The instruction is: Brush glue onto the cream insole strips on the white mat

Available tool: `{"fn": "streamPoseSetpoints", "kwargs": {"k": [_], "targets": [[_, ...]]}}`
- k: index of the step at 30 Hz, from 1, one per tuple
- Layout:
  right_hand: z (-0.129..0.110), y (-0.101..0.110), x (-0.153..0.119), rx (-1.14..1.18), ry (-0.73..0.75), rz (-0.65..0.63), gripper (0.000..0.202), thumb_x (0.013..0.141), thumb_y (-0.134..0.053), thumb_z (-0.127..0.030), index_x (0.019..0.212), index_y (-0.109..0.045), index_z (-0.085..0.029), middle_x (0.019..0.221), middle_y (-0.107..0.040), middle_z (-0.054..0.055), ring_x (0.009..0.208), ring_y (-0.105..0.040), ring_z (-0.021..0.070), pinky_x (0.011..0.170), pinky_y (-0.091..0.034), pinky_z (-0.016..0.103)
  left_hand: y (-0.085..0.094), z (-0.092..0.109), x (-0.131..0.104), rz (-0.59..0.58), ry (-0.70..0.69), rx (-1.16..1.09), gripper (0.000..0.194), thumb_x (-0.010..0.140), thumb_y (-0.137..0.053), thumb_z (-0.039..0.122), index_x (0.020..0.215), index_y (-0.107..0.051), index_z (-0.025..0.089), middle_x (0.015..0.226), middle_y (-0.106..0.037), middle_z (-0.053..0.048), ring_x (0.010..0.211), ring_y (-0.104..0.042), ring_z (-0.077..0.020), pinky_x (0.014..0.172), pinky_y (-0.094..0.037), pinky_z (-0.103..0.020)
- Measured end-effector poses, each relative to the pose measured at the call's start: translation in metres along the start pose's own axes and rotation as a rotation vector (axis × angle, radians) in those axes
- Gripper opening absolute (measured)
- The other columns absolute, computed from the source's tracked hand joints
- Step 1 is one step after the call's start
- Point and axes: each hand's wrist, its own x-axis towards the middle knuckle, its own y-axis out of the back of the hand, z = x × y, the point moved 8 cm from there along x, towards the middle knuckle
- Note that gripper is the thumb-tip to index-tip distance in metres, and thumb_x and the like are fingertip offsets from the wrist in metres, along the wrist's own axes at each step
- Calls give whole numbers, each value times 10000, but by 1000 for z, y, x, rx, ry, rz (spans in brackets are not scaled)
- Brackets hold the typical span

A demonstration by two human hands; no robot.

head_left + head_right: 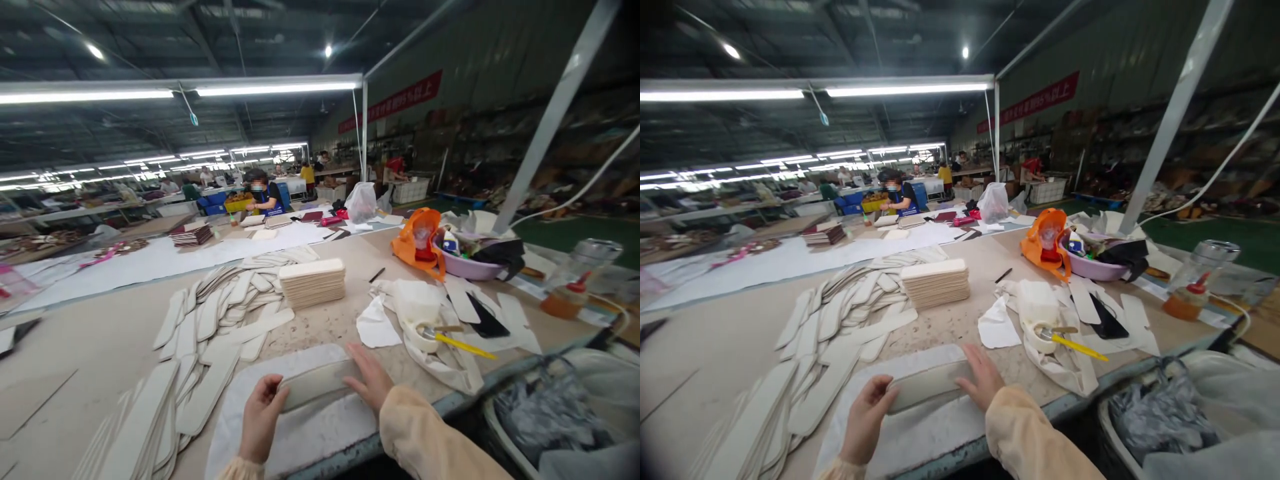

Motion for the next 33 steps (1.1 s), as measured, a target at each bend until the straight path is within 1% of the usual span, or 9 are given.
{"fn": "streamPoseSetpoints", "kwargs": {"k": [3, 5, 8, 11, 14, 18, 22, 27, 33], "targets": [[-21, 15, 9, 162, 91, -20, 527, 793, -595, -368, 1287, -522, -199, 1219, -591, 123, 1171, -505, 296, 1015, -346, 508, -22, 40, 12, 29, 11, -188, 381, 574, -777, 378, 842, -593, 179, 762, -613, 0, 713, -560, -142, 627, -436, -237], [-29, 21, 18, 313, 83, -77, 387, 811, -582, -383, 1146, -625, -195, 990, -678, 88, 961, -609, 249, 909, -436, 428, -37, 60, 25, 57, 42, -275, 401, 565, -779, 382, 851, -589, 176, 763, -614, 1, 685, -555, -131, 614, -435, -238], [-33, 28, 34, 486, 2, -145, 250, 820, -565, -402, 890, -694, -199, 768, -662, 35, 741, -607, 190, 706, -472, 305, -52, 80, 47, 129, 77, -347, 431, 556, -775, 390, 882, -590, 178, 788, -624, 1, 672, -564, -124, 627, -449, -250], [-30, 34, 50, 567, -94, -204, 254, 819, -551, -421, 763, -672, -204, 713, -626, 10, 681, -570, 172, 624, -438, 265, -66, 85, 62, 184, 131, -420, 455, 565, -768, 388, 929, -595, 178, 806, -650, -7, 684, -588, -126, 655, -465, -258], [-26, 40, 63, 619, -178, -284, 282, 821, -537, -448, 758, -646, -196, 675, -588, -1, 647, -538, 162, 585, -411, 251, -87, 87, 63, 186, 197, -478, 455, 604, -749, 384, 975, -597, 169, 854, -677, -34, 754, -624, -159, 689, -485, -275], [-29, 58, 74, 702, -275, -370, 299, 809, -548, -473, 798, -625, -184, 686, -573, -1, 640, -524, 152, 571, -396, 242, -115, 98, 51, 210, 289, -536, 448, 634, -736, 378, 992, -580, 158, 885, -689, -60, 819, -643, -197, 711, -502, -299], [-45, 88, 80, 884, -363, -463, 324, 751, -622, -456, 909, -610, -174, 750, -590, 8, 674, -547, 151, 600, -418, 245, -134, 135, 43, 231, 334, -585, 451, 616, -749, 358, 970, -560, 153, 869, -691, -64, 821, -651, -210, 719, -507, -314], [-68, 133, 97, 959, -371, -491, 314, 702, -675, -413, 880, -593, -168, 710, -561, -14, 651, -533, 132, 600, -418, 235, -147, 190, 46, 212, 299, -551, 437, 637, -728, 381, 976, -561, 161, 850, -694, -50, 841, -650, -222, 728, -506, -329], [-85, 158, 110, 948, -336, -492, 301, 690, -678, -387, 861, -597, -152, 678, -548, -19, 631, -514, 124, 584, -405, 230, -153, 222, 46, 213, 243, -613, 412, 651, -735, 359, 964, -565, 151, 829, -697, -56, 845, -654, -218, 741, -507, -326]]}}
